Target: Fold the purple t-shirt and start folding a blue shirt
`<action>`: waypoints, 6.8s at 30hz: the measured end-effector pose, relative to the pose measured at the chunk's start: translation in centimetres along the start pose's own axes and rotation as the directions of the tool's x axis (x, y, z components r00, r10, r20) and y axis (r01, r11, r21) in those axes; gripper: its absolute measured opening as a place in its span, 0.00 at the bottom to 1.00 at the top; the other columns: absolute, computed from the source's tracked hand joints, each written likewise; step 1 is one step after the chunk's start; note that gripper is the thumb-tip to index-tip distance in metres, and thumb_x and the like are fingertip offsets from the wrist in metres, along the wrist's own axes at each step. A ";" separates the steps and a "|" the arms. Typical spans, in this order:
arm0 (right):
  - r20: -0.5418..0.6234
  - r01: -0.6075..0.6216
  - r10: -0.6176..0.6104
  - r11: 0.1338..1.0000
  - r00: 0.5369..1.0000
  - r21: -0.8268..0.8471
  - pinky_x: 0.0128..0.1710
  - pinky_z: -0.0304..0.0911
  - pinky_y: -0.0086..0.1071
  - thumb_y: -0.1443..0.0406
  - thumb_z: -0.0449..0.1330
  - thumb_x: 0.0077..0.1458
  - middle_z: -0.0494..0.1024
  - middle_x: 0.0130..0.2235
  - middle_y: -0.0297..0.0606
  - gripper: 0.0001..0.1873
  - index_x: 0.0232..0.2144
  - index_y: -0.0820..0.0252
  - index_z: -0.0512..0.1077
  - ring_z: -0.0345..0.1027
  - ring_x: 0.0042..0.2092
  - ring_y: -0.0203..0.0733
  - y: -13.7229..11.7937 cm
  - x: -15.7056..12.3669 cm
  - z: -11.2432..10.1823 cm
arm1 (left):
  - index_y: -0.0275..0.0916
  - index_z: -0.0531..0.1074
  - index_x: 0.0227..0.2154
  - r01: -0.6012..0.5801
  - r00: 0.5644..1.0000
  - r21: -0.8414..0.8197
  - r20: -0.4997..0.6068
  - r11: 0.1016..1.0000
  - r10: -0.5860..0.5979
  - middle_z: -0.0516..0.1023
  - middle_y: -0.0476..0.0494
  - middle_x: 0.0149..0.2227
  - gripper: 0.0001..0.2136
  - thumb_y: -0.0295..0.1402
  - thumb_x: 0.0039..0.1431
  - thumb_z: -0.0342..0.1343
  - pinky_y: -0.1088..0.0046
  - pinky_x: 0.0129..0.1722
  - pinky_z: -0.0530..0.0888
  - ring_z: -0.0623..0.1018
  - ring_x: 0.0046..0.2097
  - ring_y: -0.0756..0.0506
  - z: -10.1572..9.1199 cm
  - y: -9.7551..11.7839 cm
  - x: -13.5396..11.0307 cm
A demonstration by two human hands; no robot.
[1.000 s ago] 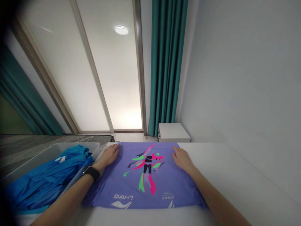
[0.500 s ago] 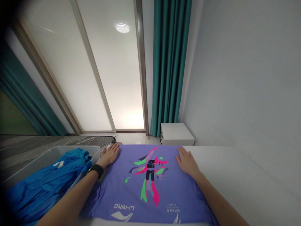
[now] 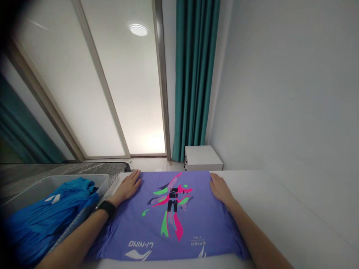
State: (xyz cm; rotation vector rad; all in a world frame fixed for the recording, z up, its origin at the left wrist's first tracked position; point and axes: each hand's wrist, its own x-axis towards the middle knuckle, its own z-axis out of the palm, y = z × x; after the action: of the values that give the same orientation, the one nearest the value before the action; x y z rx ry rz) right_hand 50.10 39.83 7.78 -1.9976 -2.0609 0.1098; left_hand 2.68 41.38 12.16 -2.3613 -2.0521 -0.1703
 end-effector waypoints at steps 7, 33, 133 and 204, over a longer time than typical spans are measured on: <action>0.055 0.021 -0.018 0.999 0.998 -0.044 0.66 0.45 0.43 0.62 0.40 0.64 0.59 0.66 0.49 0.29 0.65 0.65 0.57 0.51 0.67 0.46 -0.5 0.3 -1.0 | 0.33 0.51 0.67 0.069 0.997 0.022 0.040 0.997 -0.070 0.50 0.36 0.70 0.30 0.43 0.68 0.35 0.51 0.66 0.49 0.51 0.70 0.40 0.4 0.4 0.0; 0.083 -0.060 0.071 0.989 0.994 -0.136 0.66 0.37 0.53 0.59 0.38 0.66 0.52 0.69 0.44 0.30 0.67 0.59 0.53 0.42 0.70 0.48 -2.1 0.3 -0.9 | 0.35 0.49 0.68 0.079 0.989 0.033 0.125 0.996 -0.083 0.47 0.37 0.70 0.30 0.45 0.68 0.35 0.51 0.67 0.47 0.48 0.71 0.41 -0.3 0.4 -0.8; 0.090 0.492 -0.526 0.834 0.846 0.250 0.59 0.56 0.44 0.62 0.52 0.61 0.70 0.56 0.46 0.21 0.55 0.57 0.66 0.60 0.58 0.48 -14.5 -12.8 -6.5 | 0.46 0.67 0.56 -0.541 0.838 -0.244 -0.083 0.805 0.539 0.69 0.40 0.57 0.20 0.41 0.62 0.53 0.58 0.59 0.65 0.68 0.59 0.39 -5.5 9.2 -13.8; -0.096 0.184 -0.158 0.879 0.983 0.440 0.33 0.63 0.33 0.57 0.44 0.62 0.73 0.28 0.34 0.15 0.35 0.54 0.67 0.69 0.31 0.42 -1.5 -13.8 -8.0 | 0.41 0.66 0.39 -0.121 0.947 -0.364 -0.321 0.924 -0.003 0.79 0.43 0.33 0.13 0.41 0.66 0.40 0.68 0.34 0.76 0.80 0.33 0.42 -5.0 -1.5 -18.8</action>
State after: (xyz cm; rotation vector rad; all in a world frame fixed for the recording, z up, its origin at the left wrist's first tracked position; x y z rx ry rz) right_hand 50.77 25.00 13.93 -1.5179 -1.9456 0.4445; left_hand -1.76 22.70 15.36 -2.3825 -1.9272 -0.9616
